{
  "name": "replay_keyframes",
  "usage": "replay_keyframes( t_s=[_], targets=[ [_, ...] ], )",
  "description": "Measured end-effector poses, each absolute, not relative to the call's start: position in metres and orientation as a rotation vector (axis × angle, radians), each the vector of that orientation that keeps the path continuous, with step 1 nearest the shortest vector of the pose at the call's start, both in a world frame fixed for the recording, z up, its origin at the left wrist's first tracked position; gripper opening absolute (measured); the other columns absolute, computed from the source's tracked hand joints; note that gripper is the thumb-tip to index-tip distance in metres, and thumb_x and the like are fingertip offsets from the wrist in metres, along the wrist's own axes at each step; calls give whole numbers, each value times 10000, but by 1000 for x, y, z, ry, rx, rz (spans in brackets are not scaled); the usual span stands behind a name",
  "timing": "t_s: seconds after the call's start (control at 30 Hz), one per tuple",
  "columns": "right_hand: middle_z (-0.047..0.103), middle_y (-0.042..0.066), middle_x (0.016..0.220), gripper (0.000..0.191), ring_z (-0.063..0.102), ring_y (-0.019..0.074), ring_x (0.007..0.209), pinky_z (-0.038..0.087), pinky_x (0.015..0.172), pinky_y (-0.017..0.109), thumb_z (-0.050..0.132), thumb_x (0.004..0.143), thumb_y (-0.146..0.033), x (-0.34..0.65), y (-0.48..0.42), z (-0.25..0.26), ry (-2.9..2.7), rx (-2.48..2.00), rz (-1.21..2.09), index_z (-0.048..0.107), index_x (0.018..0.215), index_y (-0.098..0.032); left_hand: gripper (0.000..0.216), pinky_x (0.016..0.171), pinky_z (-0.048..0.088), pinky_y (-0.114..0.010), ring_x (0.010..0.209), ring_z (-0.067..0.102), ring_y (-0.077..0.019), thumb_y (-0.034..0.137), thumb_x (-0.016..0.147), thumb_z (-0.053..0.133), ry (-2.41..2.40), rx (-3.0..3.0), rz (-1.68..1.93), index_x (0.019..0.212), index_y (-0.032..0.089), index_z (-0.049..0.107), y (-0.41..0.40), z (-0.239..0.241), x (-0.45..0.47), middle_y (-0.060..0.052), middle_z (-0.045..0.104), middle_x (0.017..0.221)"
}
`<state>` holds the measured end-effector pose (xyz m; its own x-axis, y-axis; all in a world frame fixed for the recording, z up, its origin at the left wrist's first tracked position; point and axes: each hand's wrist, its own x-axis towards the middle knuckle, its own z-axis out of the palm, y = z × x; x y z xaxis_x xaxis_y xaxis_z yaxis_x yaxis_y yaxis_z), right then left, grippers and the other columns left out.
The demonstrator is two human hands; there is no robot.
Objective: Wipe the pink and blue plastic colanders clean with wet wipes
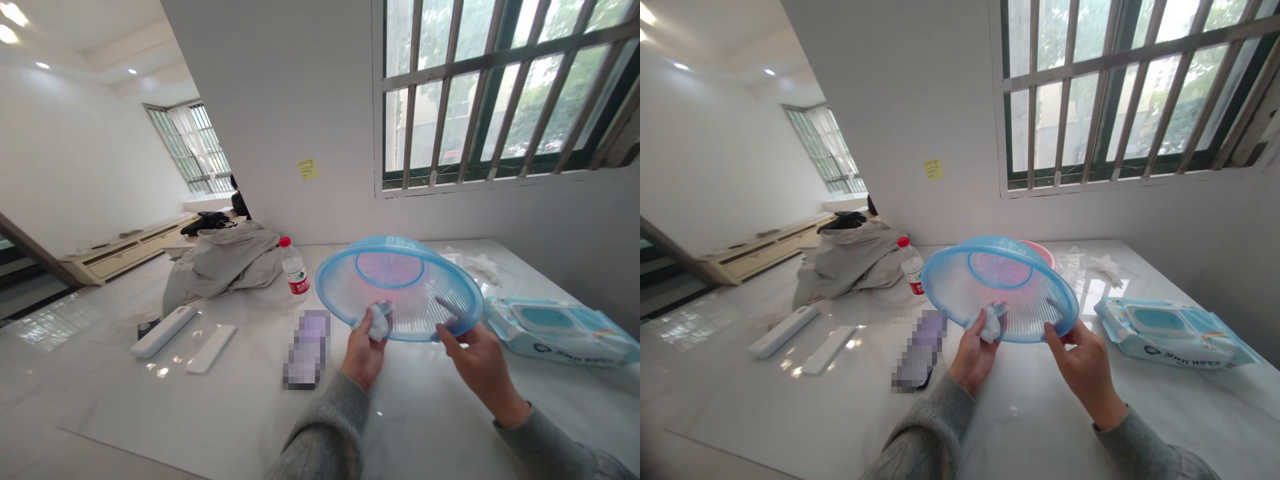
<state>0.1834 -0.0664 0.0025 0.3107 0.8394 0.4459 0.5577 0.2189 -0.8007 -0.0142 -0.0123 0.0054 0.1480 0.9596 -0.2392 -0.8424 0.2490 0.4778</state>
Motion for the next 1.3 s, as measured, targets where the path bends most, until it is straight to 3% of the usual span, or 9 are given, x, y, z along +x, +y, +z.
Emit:
replay_keyframes(
  t_s=[0.13, 0.3, 0.47, 0.63, 0.83, 1.07, 1.17, 1.3],
  targets=[
    [677, -3, 620, 454, 629, 189, 541, 535, 598, 324, 652, 943, -593, 181, -67, 5, -1255, -1387, 391, 744, 1133, -191, 221, 981, 613, -316, 1074, 772, -219, 205, 998, 665, 571, 272, 1306, 1145, 62, 750, -13, 5, -12, -207, 778, 1239],
    [678, -1, 634, 585, 641, 201, 535, 546, 556, 337, 716, 882, -652, 169, -61, -2, -1321, -1353, 800, 707, 1205, -164, 210, 1042, 582, -337, 1099, 762, -216, 206, 996, 665, 578, 255, 1314, 1142, 77, 740, -14, 1, -11, -205, 767, 1265],
    [677, -29, 594, 836, 670, 218, 570, 570, 647, 371, 693, 896, -641, 158, -62, -2, -1331, -1291, 993, 504, 1536, -136, 356, 1099, 535, -396, 1151, 739, -256, 328, 948, 754, 557, 423, 1238, 1212, 90, 736, -19, -2, -10, -196, 766, 1274],
    [688, -14, 595, 940, 663, 226, 583, 586, 693, 410, 698, 863, -665, 157, -61, 0, -1272, -1279, 1061, 460, 1570, -93, 397, 1106, 509, -417, 1201, 710, -278, 332, 853, 851, 552, 478, 1212, 1183, 130, 763, -23, 0, -10, -174, 748, 1330],
    [682, -16, 588, 937, 650, 217, 575, 579, 666, 393, 688, 893, -645, 159, -59, -6, -1235, -1258, 1097, 425, 1595, -83, 327, 1094, 500, -389, 1230, 691, -304, 131, 750, 811, 506, 500, 1165, 1076, 107, 808, -22, 0, -11, -161, 787, 1222],
    [667, -32, 628, 871, 658, 209, 565, 567, 658, 379, 676, 923, -620, 157, -61, -5, -1285, -1215, 1087, 436, 1596, -121, 226, 1048, 553, -361, 1105, 744, -263, 135, 844, 779, 556, 362, 1149, 1063, 82, 791, -17, -5, -10, -186, 788, 1191],
    [654, -40, 610, 847, 631, 198, 544, 550, 640, 363, 681, 920, -618, 156, -63, -3, -1290, -1245, 1056, 469, 1580, -131, 208, 1008, 581, -334, 1051, 759, -235, 99, 851, 769, 581, 312, 1167, 1059, 93, 777, -16, -4, -10, -174, 792, 1165],
    [620, -42, 541, 714, 644, 213, 569, 578, 689, 380, 655, 929, -637, 158, -62, -4, -1302, -1308, 1074, 630, 1454, -154, 220, 953, 598, -302, 1018, 760, -209, 101, 865, 765, 577, 287, 1192, 1085, 89, 764, -17, -1, -10, -167, 783, 1184]
  ],
)
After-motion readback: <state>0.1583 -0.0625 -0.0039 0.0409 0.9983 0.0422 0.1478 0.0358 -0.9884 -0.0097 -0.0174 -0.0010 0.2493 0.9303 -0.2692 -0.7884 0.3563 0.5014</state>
